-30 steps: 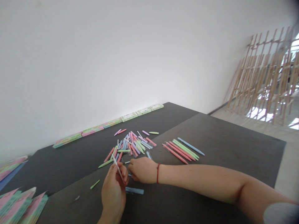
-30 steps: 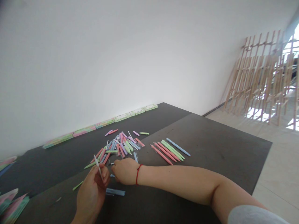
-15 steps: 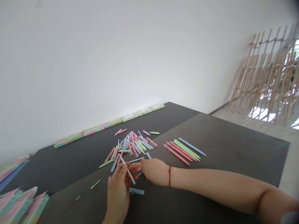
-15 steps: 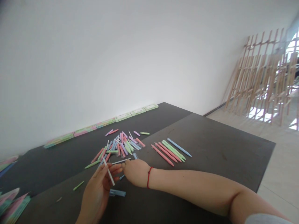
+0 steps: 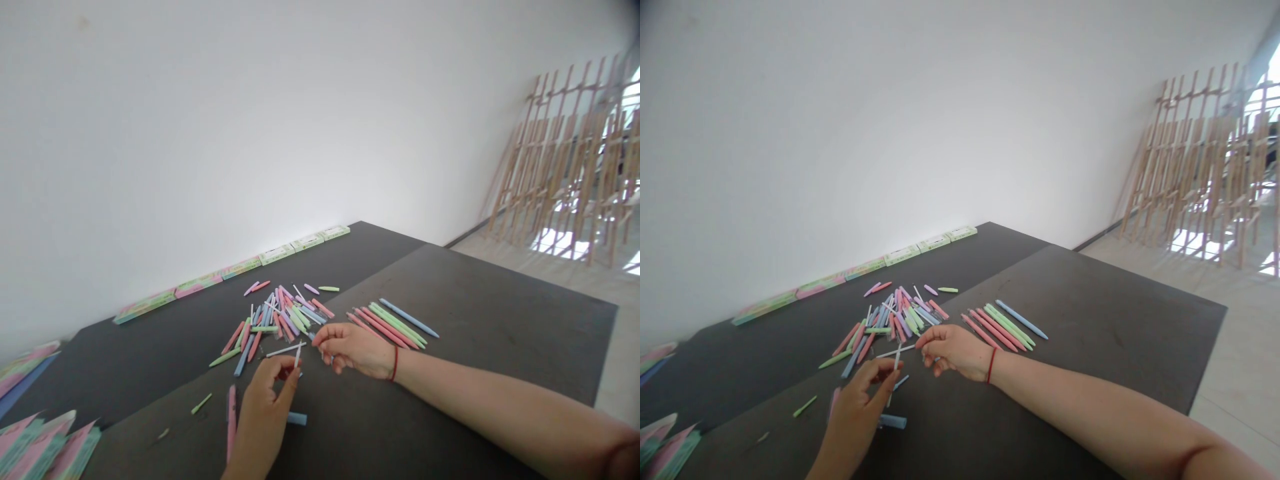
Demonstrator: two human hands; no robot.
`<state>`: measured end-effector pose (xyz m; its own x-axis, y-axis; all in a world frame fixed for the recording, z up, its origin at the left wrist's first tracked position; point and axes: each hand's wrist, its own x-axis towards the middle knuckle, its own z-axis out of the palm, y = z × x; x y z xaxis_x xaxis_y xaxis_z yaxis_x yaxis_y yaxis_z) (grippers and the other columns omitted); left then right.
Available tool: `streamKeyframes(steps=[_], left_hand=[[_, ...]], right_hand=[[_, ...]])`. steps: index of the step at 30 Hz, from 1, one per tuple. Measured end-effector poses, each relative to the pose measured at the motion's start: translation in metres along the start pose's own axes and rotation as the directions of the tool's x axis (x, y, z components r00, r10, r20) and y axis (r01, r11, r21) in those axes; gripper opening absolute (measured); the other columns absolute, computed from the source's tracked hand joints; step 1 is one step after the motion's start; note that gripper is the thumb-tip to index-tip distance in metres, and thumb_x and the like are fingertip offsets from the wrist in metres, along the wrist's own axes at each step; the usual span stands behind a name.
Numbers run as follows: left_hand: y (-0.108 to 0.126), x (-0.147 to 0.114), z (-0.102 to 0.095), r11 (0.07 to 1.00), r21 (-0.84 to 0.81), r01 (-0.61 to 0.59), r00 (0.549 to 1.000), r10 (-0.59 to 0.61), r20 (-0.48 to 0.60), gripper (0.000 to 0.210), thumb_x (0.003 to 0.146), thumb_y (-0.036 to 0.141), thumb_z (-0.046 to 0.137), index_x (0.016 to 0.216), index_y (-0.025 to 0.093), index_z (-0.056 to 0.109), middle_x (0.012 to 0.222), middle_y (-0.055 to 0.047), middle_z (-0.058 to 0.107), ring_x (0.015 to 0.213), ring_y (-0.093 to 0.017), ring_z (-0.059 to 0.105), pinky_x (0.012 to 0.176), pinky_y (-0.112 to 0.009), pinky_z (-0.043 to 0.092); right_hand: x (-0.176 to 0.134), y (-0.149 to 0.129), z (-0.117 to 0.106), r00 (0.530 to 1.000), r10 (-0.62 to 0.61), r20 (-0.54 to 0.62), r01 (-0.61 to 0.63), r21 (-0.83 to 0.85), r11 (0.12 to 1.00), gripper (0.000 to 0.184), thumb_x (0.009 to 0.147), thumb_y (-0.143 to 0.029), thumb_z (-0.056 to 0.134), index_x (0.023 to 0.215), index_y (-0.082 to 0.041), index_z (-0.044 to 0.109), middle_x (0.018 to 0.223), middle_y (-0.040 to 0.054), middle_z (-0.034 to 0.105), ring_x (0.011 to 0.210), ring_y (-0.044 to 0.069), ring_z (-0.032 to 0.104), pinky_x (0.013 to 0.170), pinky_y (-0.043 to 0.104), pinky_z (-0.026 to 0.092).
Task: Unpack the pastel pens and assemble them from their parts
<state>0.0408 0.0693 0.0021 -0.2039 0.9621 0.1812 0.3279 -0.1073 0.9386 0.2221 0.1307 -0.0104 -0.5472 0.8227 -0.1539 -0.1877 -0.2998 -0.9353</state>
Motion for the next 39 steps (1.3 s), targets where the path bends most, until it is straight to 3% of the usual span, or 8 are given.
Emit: streamKeyframes(steps=[3, 7, 15, 19, 27, 39], left_hand=[[0.001, -0.007, 0.005, 0.987, 0.133, -0.085, 0.991, 0.070, 0.111, 0.004, 0.068, 0.032, 0.068, 0.071, 0.029, 0.070, 0.070, -0.001, 0.067, 0.071, -0.023, 0.056, 0.073, -0.035, 0.044], [-0.003, -0.009, 0.005, 0.963, 0.229, -0.143, 0.984, 0.114, 0.135, 0.006, 0.072, 0.033, 0.065, 0.071, 0.029, 0.069, 0.070, -0.001, 0.065, 0.072, -0.024, 0.055, 0.073, -0.034, 0.041], [-0.002, -0.011, 0.006, 0.946, 0.266, -0.184, 0.980, 0.155, 0.125, 0.005, 0.074, 0.029, 0.063, 0.070, 0.028, 0.067, 0.068, 0.000, 0.064, 0.071, -0.022, 0.055, 0.070, -0.030, 0.038], [-0.003, -0.012, 0.006, 0.928, 0.299, -0.221, 0.970, 0.177, 0.167, 0.008, 0.076, 0.032, 0.061, 0.072, 0.027, 0.066, 0.068, 0.000, 0.062, 0.070, -0.022, 0.054, 0.069, -0.030, 0.038], [-0.006, -0.011, 0.004, 0.897, 0.358, -0.259, 0.957, 0.187, 0.221, 0.013, 0.081, 0.033, 0.056, 0.082, 0.028, 0.067, 0.072, 0.001, 0.063, 0.073, -0.022, 0.055, 0.070, -0.031, 0.036], [-0.008, -0.013, 0.007, 0.946, 0.270, -0.181, 0.956, 0.105, 0.273, 0.021, 0.085, 0.037, 0.051, 0.086, 0.024, 0.067, 0.077, -0.001, 0.061, 0.076, -0.022, 0.055, 0.069, -0.032, 0.039]], right_hand=[[-0.002, -0.005, 0.001, 0.998, -0.065, -0.024, 0.067, 0.141, 0.988, 0.020, 0.067, -0.018, 0.065, 0.084, -0.013, 0.055, 0.059, -0.0039, 0.056, 0.049, 0.006, 0.050, 0.045, 0.016, 0.041], [-0.004, -0.008, 0.002, 0.978, -0.197, -0.073, 0.207, 0.170, 0.963, 0.026, 0.069, -0.028, 0.069, 0.084, -0.013, 0.054, 0.059, -0.0033, 0.057, 0.049, 0.006, 0.050, 0.047, 0.018, 0.042], [-0.007, -0.008, 0.008, 0.919, -0.388, -0.077, 0.375, -0.143, 0.916, 0.019, 0.077, -0.030, 0.060, 0.085, -0.017, 0.049, 0.061, -0.0060, 0.058, 0.046, 0.006, 0.051, 0.048, 0.020, 0.042], [-0.007, -0.006, 0.008, 0.915, -0.397, -0.070, 0.375, -0.211, 0.903, 0.018, 0.078, -0.029, 0.058, 0.087, -0.017, 0.048, 0.062, -0.0057, 0.058, 0.046, 0.007, 0.053, 0.048, 0.020, 0.042], [-0.005, 0.006, 0.012, 0.931, -0.365, -0.009, 0.359, -0.158, 0.920, 0.016, 0.078, -0.027, 0.059, 0.086, -0.016, 0.050, 0.063, -0.0044, 0.060, 0.048, 0.007, 0.054, 0.049, 0.020, 0.045], [-0.005, 0.008, 0.009, 0.966, -0.256, 0.026, 0.257, -0.141, 0.956, 0.014, 0.074, -0.024, 0.060, 0.083, -0.013, 0.059, 0.059, -0.0035, 0.059, 0.048, 0.007, 0.054, 0.046, 0.019, 0.047]])
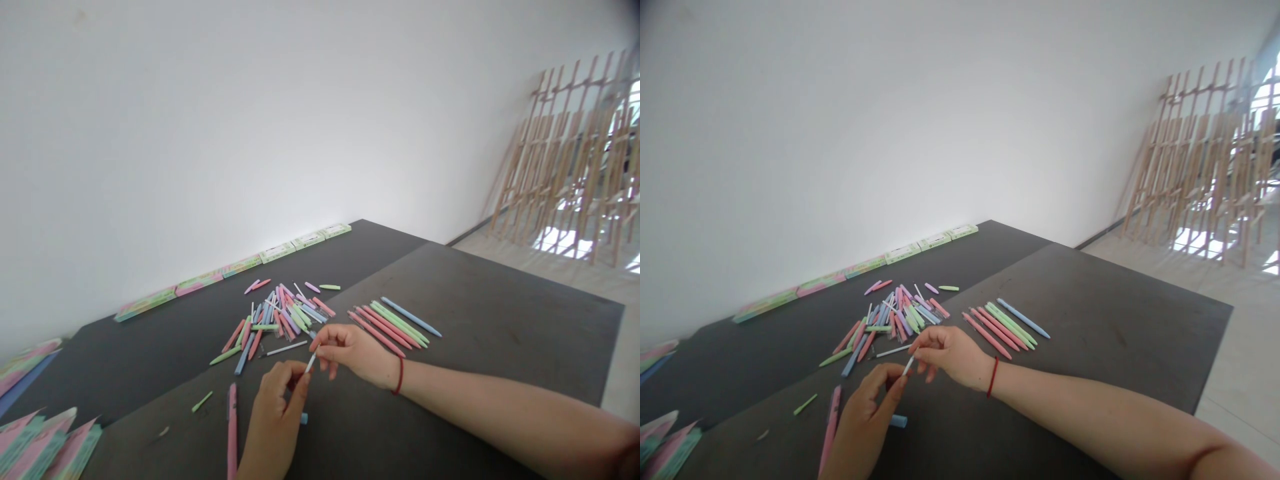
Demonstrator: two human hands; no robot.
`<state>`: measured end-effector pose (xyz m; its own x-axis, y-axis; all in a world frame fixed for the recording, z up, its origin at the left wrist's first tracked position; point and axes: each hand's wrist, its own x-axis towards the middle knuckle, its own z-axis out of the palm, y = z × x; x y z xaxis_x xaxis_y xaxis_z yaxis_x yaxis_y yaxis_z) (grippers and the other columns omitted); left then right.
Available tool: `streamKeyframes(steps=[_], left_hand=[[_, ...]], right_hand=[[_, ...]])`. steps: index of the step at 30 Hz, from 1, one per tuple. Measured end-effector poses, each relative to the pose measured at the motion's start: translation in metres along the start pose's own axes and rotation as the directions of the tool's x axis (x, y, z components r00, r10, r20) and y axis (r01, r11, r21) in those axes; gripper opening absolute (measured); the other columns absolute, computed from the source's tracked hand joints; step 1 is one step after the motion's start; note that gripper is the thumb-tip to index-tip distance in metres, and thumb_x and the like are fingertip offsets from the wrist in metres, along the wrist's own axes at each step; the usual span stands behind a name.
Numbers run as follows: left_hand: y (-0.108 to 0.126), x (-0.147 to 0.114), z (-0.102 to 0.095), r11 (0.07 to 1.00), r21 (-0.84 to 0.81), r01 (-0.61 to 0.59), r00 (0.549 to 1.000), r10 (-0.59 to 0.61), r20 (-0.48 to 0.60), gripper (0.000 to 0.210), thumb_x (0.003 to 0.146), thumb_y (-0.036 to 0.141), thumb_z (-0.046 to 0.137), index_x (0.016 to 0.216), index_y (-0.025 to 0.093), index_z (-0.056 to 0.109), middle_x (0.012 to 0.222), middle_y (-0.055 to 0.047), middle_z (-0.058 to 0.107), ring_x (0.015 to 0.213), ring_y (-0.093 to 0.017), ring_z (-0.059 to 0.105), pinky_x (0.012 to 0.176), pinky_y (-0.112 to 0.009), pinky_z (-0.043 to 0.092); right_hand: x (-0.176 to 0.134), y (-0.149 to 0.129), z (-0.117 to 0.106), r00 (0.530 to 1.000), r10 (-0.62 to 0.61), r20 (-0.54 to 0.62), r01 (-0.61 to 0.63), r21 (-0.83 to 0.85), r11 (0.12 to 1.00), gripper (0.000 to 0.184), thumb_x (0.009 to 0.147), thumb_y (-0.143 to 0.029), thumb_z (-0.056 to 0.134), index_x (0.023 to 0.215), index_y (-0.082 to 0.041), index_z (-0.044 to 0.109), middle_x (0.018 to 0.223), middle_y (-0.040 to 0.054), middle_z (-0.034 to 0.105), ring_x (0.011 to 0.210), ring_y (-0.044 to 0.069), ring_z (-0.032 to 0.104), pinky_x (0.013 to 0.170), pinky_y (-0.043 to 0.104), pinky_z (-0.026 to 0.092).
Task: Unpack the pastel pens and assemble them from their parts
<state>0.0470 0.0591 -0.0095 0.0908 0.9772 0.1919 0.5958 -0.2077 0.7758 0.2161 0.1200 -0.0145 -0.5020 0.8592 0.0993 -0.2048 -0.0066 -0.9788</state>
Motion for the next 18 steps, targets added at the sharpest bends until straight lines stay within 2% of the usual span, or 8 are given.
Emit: streamKeyframes(steps=[5, 9, 12, 15, 18], left_hand=[[0.003, 0.000, -0.001, 1.000, -0.015, 0.022, 0.999, -0.022, 0.048, 0.020, 0.086, 0.036, 0.048, 0.082, 0.023, 0.063, 0.074, 0.001, 0.060, 0.073, -0.019, 0.054, 0.066, -0.029, 0.038], [0.007, 0.001, 0.000, 0.992, -0.108, 0.061, 0.994, -0.050, 0.096, 0.019, 0.087, 0.035, 0.047, 0.078, 0.023, 0.058, 0.066, 0.004, 0.056, 0.065, -0.016, 0.052, 0.062, -0.027, 0.036], [0.009, 0.003, 0.000, 0.973, -0.200, 0.114, 0.990, -0.094, 0.108, 0.020, 0.087, 0.035, 0.048, 0.076, 0.023, 0.059, 0.060, 0.004, 0.055, 0.059, -0.015, 0.050, 0.058, -0.025, 0.035], [0.007, 0.007, -0.003, 0.914, -0.376, 0.152, 0.988, -0.144, 0.049, 0.020, 0.085, 0.036, 0.050, 0.077, 0.021, 0.062, 0.057, 0.004, 0.056, 0.058, -0.014, 0.049, 0.059, -0.024, 0.036], [0.000, 0.012, -0.007, 0.768, -0.627, 0.130, 0.972, -0.225, -0.074, 0.019, 0.080, 0.038, 0.059, 0.082, 0.019, 0.063, 0.061, 0.003, 0.059, 0.062, -0.012, 0.050, 0.063, -0.022, 0.039]], right_hand=[[0.001, -0.002, -0.003, 0.999, 0.029, 0.034, -0.028, -0.034, 0.999, 0.016, 0.074, -0.027, 0.063, 0.081, -0.013, 0.061, 0.054, -0.0045, 0.057, 0.045, 0.006, 0.051, 0.044, 0.017, 0.045], [-0.001, -0.004, -0.001, 0.998, 0.035, 0.058, -0.030, -0.085, 0.996, 0.016, 0.075, -0.028, 0.063, 0.079, -0.012, 0.060, 0.054, -0.0043, 0.055, 0.047, 0.006, 0.051, 0.044, 0.016, 0.043], [-0.002, -0.005, 0.000, 0.992, 0.020, 0.122, -0.011, -0.074, 0.997, 0.022, 0.075, -0.028, 0.064, 0.091, -0.013, 0.060, 0.062, -0.0036, 0.057, 0.050, 0.006, 0.052, 0.045, 0.017, 0.044], [0.000, -0.004, -0.005, 0.989, 0.041, 0.144, -0.024, -0.116, 0.993, 0.035, 0.077, -0.027, 0.062, 0.108, -0.015, 0.053, 0.067, -0.0042, 0.056, 0.048, 0.007, 0.052, 0.043, 0.018, 0.044], [0.004, 0.000, -0.016, 0.997, 0.063, 0.038, -0.045, -0.359, 0.932, 0.022, 0.082, -0.023, 0.053, 0.102, -0.015, 0.054, 0.063, -0.0046, 0.053, 0.046, 0.008, 0.049, 0.041, 0.018, 0.040]])
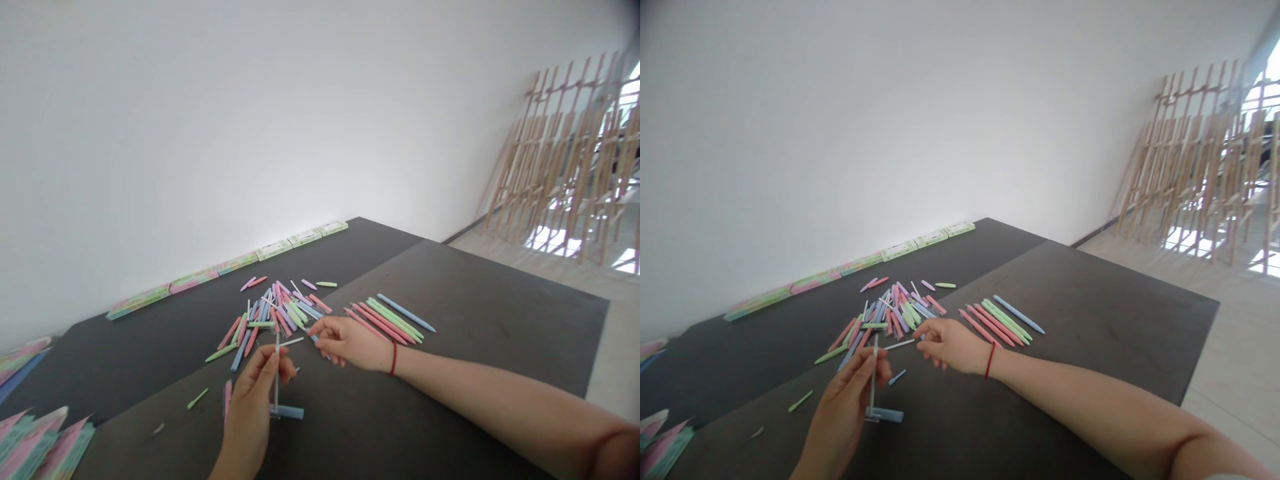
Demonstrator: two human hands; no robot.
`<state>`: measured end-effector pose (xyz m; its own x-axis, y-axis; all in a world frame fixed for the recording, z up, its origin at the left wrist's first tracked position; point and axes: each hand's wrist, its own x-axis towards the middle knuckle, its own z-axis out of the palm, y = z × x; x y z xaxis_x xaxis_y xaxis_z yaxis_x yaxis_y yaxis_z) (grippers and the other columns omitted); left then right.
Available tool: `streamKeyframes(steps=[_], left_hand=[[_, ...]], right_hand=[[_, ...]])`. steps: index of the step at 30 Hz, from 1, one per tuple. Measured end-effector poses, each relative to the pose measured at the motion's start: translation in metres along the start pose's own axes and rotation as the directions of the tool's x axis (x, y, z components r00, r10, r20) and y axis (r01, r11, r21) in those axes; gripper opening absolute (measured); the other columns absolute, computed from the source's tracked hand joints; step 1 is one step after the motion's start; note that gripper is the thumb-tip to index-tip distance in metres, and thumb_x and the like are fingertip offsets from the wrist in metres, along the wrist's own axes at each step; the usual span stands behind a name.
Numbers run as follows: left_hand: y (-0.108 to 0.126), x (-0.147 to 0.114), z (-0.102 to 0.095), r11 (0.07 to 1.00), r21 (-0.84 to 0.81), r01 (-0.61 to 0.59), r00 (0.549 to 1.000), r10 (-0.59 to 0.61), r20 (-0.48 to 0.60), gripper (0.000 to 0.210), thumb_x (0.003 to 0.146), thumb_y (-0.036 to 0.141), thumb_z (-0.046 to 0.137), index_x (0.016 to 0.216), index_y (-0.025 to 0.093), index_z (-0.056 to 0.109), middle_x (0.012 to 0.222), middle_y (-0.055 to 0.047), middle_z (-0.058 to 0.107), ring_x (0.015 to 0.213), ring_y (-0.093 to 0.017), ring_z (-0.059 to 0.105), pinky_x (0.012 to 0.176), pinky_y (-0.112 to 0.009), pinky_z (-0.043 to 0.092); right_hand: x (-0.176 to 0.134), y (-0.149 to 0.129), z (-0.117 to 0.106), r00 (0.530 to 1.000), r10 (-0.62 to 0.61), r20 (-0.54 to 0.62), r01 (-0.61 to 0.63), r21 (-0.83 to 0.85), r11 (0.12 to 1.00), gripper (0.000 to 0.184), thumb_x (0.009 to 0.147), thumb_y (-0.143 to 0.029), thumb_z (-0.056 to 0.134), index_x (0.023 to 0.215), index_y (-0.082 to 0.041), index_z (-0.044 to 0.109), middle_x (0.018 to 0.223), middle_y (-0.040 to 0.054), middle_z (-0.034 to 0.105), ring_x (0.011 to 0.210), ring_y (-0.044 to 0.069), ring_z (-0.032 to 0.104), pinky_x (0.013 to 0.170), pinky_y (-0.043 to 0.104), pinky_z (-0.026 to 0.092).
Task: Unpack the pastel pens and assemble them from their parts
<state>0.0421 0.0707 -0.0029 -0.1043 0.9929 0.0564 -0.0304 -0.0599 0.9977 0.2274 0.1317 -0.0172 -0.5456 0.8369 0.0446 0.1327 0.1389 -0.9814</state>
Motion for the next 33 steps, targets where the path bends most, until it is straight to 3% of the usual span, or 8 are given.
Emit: streamKeyframes(steps=[2, 5, 7, 12, 15, 19, 25, 33], left_hand=[[0.000, 0.005, -0.005, 0.982, -0.188, -0.005, 0.995, -0.015, -0.102, 0.022, 0.073, 0.038, 0.067, 0.081, 0.018, 0.064, 0.063, 0.003, 0.061, 0.064, -0.011, 0.050, 0.063, -0.020, 0.040], [0.004, 0.013, -0.011, 0.931, -0.363, -0.038, 0.976, -0.043, -0.214, 0.027, 0.061, 0.034, 0.077, 0.077, 0.016, 0.065, 0.065, 0.003, 0.061, 0.063, -0.009, 0.050, 0.061, -0.018, 0.042], [0.006, 0.017, -0.013, 0.913, -0.406, -0.048, 0.969, -0.055, -0.239, 0.028, 0.058, 0.031, 0.079, 0.077, 0.015, 0.066, 0.064, 0.003, 0.061, 0.060, -0.009, 0.050, 0.058, -0.018, 0.042], [0.005, 0.015, -0.010, 0.905, -0.426, -0.014, 0.980, -0.072, -0.183, 0.022, 0.065, 0.031, 0.074, 0.076, 0.015, 0.064, 0.054, 0.005, 0.053, 0.048, -0.006, 0.043, 0.049, -0.018, 0.042], [0.006, 0.005, -0.002, 0.901, -0.429, 0.067, 0.991, -0.111, -0.080, 0.019, 0.073, 0.033, 0.068, 0.078, 0.015, 0.063, 0.048, 0.008, 0.043, 0.040, -0.004, 0.030, 0.036, -0.014, 0.027], [0.007, -0.011, 0.010, 0.897, -0.415, 0.150, 0.988, -0.147, 0.038, 0.020, 0.079, 0.036, 0.061, 0.089, 0.018, 0.062, 0.046, 0.009, 0.038, 0.037, -0.003, 0.020, 0.033, -0.014, 0.014], [-0.001, -0.023, 0.021, 0.916, -0.352, 0.193, 0.981, -0.167, 0.103, 0.029, 0.082, 0.044, 0.056, 0.097, 0.019, 0.059, 0.046, 0.010, 0.036, 0.038, -0.003, 0.016, 0.035, -0.016, 0.012], [-0.019, -0.025, 0.025, 0.924, -0.272, 0.268, 0.950, -0.206, 0.236, 0.029, 0.080, 0.048, 0.057, 0.086, 0.020, 0.058, 0.046, 0.010, 0.039, 0.035, -0.002, 0.014, 0.034, -0.016, 0.009]], right_hand=[[0.001, 0.005, -0.006, 0.998, -0.035, -0.056, 0.019, -0.272, 0.962, 0.015, 0.083, -0.018, 0.051, 0.096, -0.015, 0.057, 0.063, -0.0033, 0.056, 0.050, 0.008, 0.050, 0.046, 0.018, 0.039], [0.003, 0.006, -0.010, 0.993, -0.115, -0.041, 0.060, -0.654, 0.754, 0.014, 0.081, -0.014, 0.052, 0.091, -0.015, 0.061, 0.073, 0.0007, 0.064, 0.064, 0.011, 0.057, 0.059, 0.020, 0.040], [0.008, 0.002, -0.013, 0.993, -0.113, -0.018, 0.059, -0.766, 0.640, 0.016, 0.081, -0.014, 0.052, 0.092, -0.016, 0.063, 0.081, 0.0026, 0.067, 0.072, 0.013, 0.059, 0.064, 0.021, 0.040], [0.041, -0.012, -0.029, 0.997, -0.075, -0.030, 0.014, -0.847, 0.532, 0.022, 0.083, -0.016, 0.049, 0.099, -0.015, 0.065, 0.093, 0.0083, 0.069, 0.085, 0.018, 0.061, 0.073, 0.024, 0.040], [0.068, -0.018, -0.048, 0.998, -0.037, -0.042, -0.020, -0.882, 0.471, 0.024, 0.084, -0.017, 0.046, 0.098, -0.015, 0.066, 0.094, 0.0085, 0.069, 0.085, 0.018, 0.062, 0.072, 0.023, 0.039], [0.090, -0.017, -0.066, 0.999, 0.018, -0.038, -0.042, -0.914, 0.405, 0.024, 0.082, -0.018, 0.049, 0.097, -0.015, 0.068, 0.096, 0.0079, 0.069, 0.086, 0.018, 0.062, 0.068, 0.022, 0.039], [0.096, -0.011, -0.060, 0.996, 0.075, 0.039, 0.011, -0.938, 0.346, 0.021, 0.080, -0.019, 0.052, 0.092, -0.015, 0.069, 0.089, 0.0081, 0.071, 0.082, 0.019, 0.063, 0.066, 0.022, 0.039], [0.123, -0.011, -0.052, 0.994, 0.055, 0.096, 0.074, -0.945, 0.318, 0.019, 0.088, -0.022, 0.051, 0.095, -0.013, 0.065, 0.095, 0.0080, 0.068, 0.085, 0.017, 0.062, 0.075, 0.029, 0.045]])
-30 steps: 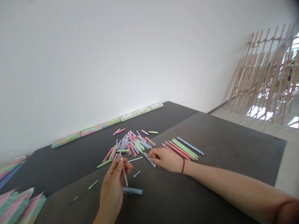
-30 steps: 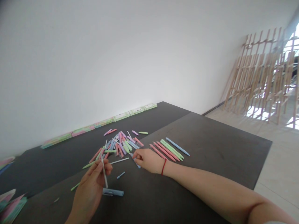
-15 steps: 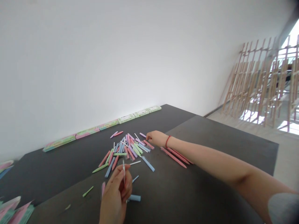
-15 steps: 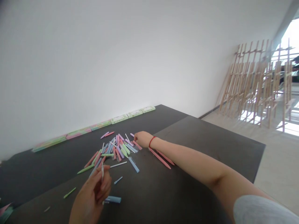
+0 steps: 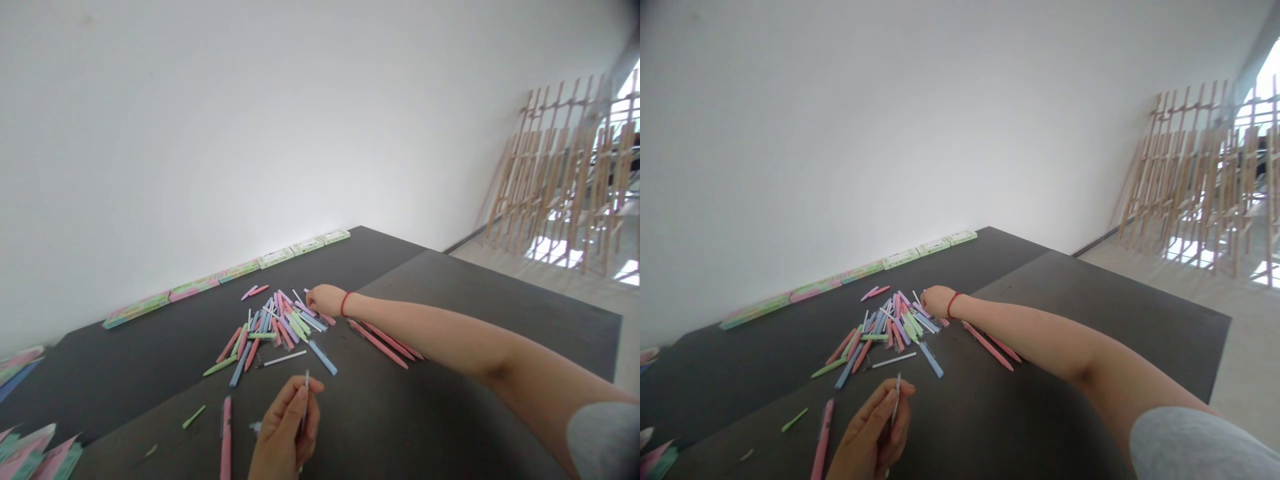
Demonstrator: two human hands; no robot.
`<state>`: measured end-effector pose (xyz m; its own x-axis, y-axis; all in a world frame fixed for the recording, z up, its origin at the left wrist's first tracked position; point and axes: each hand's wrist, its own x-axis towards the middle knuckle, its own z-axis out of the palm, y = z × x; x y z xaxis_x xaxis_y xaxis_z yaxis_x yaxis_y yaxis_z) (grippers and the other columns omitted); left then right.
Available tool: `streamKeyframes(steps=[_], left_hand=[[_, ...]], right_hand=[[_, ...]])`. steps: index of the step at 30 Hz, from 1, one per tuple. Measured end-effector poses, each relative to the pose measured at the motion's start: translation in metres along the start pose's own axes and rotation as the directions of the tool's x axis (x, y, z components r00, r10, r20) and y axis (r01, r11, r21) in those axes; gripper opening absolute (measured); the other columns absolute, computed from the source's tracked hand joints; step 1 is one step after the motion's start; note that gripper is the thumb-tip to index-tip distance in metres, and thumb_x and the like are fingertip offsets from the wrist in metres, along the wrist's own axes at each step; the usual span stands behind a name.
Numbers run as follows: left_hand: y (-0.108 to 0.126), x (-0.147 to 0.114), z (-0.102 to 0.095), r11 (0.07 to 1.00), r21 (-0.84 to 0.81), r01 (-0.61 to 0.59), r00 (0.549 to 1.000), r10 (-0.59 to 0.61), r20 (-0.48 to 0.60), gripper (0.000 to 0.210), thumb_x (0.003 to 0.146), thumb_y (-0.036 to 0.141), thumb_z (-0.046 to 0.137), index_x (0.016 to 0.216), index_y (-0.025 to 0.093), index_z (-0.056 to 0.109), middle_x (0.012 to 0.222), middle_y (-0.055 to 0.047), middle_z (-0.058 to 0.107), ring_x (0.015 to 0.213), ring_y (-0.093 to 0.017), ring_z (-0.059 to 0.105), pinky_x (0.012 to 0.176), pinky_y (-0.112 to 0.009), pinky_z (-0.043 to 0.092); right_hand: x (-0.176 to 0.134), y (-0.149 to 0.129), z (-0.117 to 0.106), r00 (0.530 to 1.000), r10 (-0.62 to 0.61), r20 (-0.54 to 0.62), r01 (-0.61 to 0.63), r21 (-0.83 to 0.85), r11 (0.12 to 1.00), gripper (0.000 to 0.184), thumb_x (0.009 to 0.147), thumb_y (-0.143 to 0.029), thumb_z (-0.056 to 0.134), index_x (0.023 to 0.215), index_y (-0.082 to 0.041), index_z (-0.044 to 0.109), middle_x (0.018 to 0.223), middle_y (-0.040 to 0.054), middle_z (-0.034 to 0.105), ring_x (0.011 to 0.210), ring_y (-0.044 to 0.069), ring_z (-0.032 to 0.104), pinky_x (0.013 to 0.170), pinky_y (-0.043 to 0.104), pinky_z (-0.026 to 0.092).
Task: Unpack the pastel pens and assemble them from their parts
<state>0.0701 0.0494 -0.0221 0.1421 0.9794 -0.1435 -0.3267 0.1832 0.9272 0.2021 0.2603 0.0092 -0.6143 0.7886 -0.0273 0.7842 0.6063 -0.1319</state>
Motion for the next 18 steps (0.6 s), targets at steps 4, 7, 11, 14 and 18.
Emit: streamKeyframes(steps=[4, 7, 11, 14, 18], left_hand=[[-0.004, 0.002, 0.000, 0.999, -0.029, 0.025, 0.998, -0.023, 0.057, 0.031, 0.078, 0.050, 0.059, 0.082, 0.019, 0.058, 0.045, 0.010, 0.039, 0.035, -0.001, 0.012, 0.033, -0.015, 0.008], [-0.004, 0.003, -0.001, 0.999, -0.036, 0.034, 0.996, -0.031, 0.080, 0.032, 0.078, 0.051, 0.059, 0.081, 0.019, 0.059, 0.044, 0.010, 0.039, 0.033, -0.001, 0.012, 0.032, -0.015, 0.009], [-0.003, 0.005, -0.003, 0.997, -0.072, 0.027, 0.998, -0.023, 0.065, 0.030, 0.079, 0.048, 0.059, 0.081, 0.019, 0.059, 0.044, 0.010, 0.039, 0.034, -0.001, 0.012, 0.032, -0.014, 0.010], [-0.003, 0.004, -0.003, 0.996, -0.090, 0.027, 0.998, -0.022, 0.057, 0.028, 0.079, 0.047, 0.059, 0.080, 0.018, 0.059, 0.043, 0.010, 0.038, 0.034, -0.001, 0.012, 0.033, -0.014, 0.010], [-0.001, 0.002, -0.001, 0.996, -0.086, 0.024, 0.999, -0.020, 0.045, 0.028, 0.080, 0.046, 0.059, 0.080, 0.018, 0.058, 0.043, 0.010, 0.037, 0.034, -0.001, 0.012, 0.033, -0.014, 0.010]], right_hand=[[0.024, -0.006, -0.004, 0.996, -0.088, -0.012, 0.088, -0.019, 0.996, 0.020, 0.090, -0.023, 0.049, 0.099, -0.014, 0.064, 0.096, 0.0069, 0.067, 0.085, 0.016, 0.062, 0.076, 0.030, 0.047], [0.041, -0.026, -0.005, 0.982, -0.185, -0.032, 0.184, -0.049, 0.982, 0.022, 0.088, -0.017, 0.047, 0.098, -0.016, 0.066, 0.098, 0.0078, 0.068, 0.089, 0.018, 0.062, 0.074, 0.026, 0.045], [0.059, -0.063, 0.002, 0.948, -0.314, -0.044, 0.308, -0.112, 0.945, 0.023, 0.086, -0.017, 0.048, 0.101, -0.017, 0.065, 0.104, 0.0097, 0.066, 0.093, 0.021, 0.062, 0.073, 0.028, 0.047], [0.069, -0.084, 0.011, 0.918, -0.395, -0.034, 0.385, -0.159, 0.909, 0.022, 0.087, -0.015, 0.047, 0.099, -0.015, 0.064, 0.105, 0.0127, 0.064, 0.091, 0.022, 0.063, 0.070, 0.030, 0.049], [0.079, -0.096, 0.019, 0.889, -0.458, -0.018, 0.446, -0.201, 0.872, 0.021, 0.089, -0.014, 0.044, 0.096, -0.013, 0.063, 0.103, 0.0143, 0.064, 0.088, 0.021, 0.064, 0.066, 0.030, 0.052]])
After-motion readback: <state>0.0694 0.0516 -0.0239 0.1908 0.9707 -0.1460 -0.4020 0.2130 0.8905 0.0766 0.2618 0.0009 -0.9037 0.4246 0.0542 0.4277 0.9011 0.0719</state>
